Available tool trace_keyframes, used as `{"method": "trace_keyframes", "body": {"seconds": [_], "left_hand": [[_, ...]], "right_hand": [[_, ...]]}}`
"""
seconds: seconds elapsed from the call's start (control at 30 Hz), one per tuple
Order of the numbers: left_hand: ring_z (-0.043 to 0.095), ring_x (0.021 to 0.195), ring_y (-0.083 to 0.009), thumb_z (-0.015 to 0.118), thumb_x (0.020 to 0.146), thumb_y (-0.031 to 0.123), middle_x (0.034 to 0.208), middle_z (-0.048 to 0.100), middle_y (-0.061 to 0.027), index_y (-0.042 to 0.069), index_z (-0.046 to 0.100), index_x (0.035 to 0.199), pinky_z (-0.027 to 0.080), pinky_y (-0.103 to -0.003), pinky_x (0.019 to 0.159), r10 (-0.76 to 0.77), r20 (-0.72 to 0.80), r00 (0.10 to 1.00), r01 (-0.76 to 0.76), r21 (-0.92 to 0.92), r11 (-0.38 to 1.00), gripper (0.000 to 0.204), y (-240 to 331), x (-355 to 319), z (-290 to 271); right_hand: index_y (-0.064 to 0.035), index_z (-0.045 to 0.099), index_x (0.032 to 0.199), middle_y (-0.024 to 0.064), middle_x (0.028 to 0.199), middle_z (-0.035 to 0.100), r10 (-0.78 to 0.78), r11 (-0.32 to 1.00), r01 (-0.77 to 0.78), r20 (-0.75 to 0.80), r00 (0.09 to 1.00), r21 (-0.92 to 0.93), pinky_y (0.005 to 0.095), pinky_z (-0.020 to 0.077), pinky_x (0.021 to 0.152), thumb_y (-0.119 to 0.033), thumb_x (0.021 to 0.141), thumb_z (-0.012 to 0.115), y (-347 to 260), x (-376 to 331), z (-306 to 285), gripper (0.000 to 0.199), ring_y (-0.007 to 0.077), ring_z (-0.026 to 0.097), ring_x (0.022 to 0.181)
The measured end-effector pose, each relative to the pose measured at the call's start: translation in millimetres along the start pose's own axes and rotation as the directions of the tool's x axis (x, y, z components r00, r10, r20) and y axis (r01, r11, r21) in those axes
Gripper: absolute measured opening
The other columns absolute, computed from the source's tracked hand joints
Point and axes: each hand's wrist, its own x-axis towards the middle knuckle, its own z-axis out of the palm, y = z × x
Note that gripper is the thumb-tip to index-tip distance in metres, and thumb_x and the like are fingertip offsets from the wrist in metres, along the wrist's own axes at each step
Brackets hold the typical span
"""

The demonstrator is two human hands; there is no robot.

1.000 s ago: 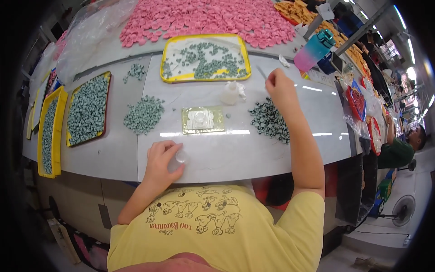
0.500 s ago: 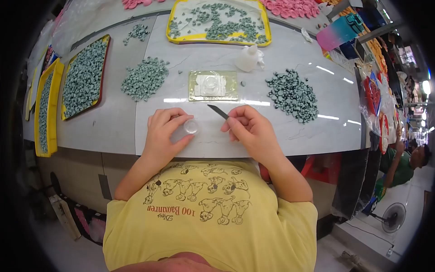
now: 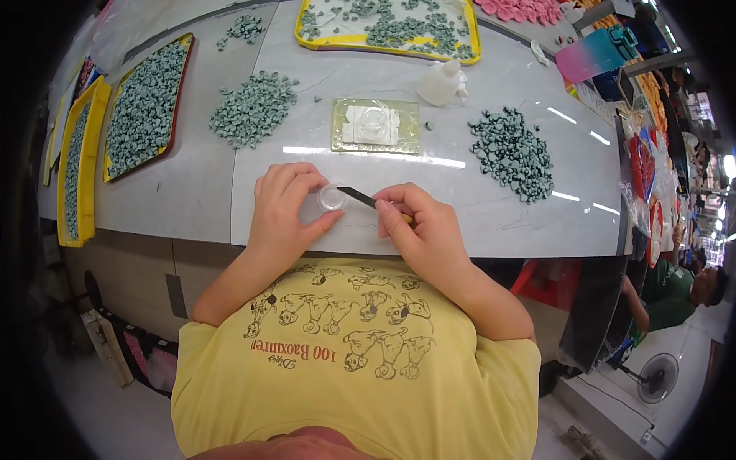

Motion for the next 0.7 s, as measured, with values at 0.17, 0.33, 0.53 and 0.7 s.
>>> {"method": "trace_keyframes", "body": {"seconds": [0.17,0.33,0.53,0.7], "left_hand": [[0.049,0.098,-0.0253,0.078,0.065,0.017,0.1,0.053,-0.0058,0.007,0.058,0.095,0.035,-0.038,0.085,-0.004,0.004,1.0,0.004,-0.002,1.0,0.038,-10.7,-3.7,8.7],[0.05,0.096,-0.0256,0.078,0.064,0.017,0.099,0.054,-0.0057,0.007,0.058,0.093,0.035,-0.038,0.083,0.016,-0.019,1.0,-0.016,-0.008,1.0,0.037,-15.0,-4.5,14.2],[0.051,0.095,-0.0256,0.078,0.063,0.017,0.097,0.055,-0.0052,0.006,0.059,0.092,0.036,-0.038,0.082,0.017,-0.028,0.999,-0.017,-0.001,1.0,0.036,-12.9,-2.6,18.4],[0.051,0.095,-0.0253,0.078,0.063,0.017,0.097,0.055,-0.0051,0.006,0.059,0.091,0.036,-0.037,0.081,0.017,-0.03,0.999,-0.017,0.008,1.0,0.036,-9.2,-2.0,21.1]], "right_hand": [[0.0031,0.056,0.102,0.0016,0.073,0.057,-0.053,0.998,0.053,0.005,0.999,-0.041,0.0195,0.041,0.058,-0.008,0.093,0.053,12.9,3.3,1.8,0.014,0.0063,0.052,0.065],[0.0032,0.055,0.099,0.0012,0.073,0.056,0.003,0.998,0.001,0.056,0.998,-0.062,0.0197,0.0402,0.058,-0.008,0.093,0.053,21.1,3.7,0.9,0.013,0.0062,0.051,0.064],[0.0027,0.054,0.099,0.0004,0.07,0.054,-0.018,1.0,0.017,0.018,1.0,0.026,0.0199,0.0378,0.058,-0.009,0.094,0.053,23.2,6.0,-3.3,0.012,0.0056,0.047,0.062],[0.002,0.054,0.098,-0.0002,0.069,0.053,-0.025,0.988,0.02,0.034,0.999,0.153,0.0193,0.0358,0.057,-0.01,0.094,0.052,21.7,6.6,-10.0,0.013,0.0052,0.046,0.062]]}}
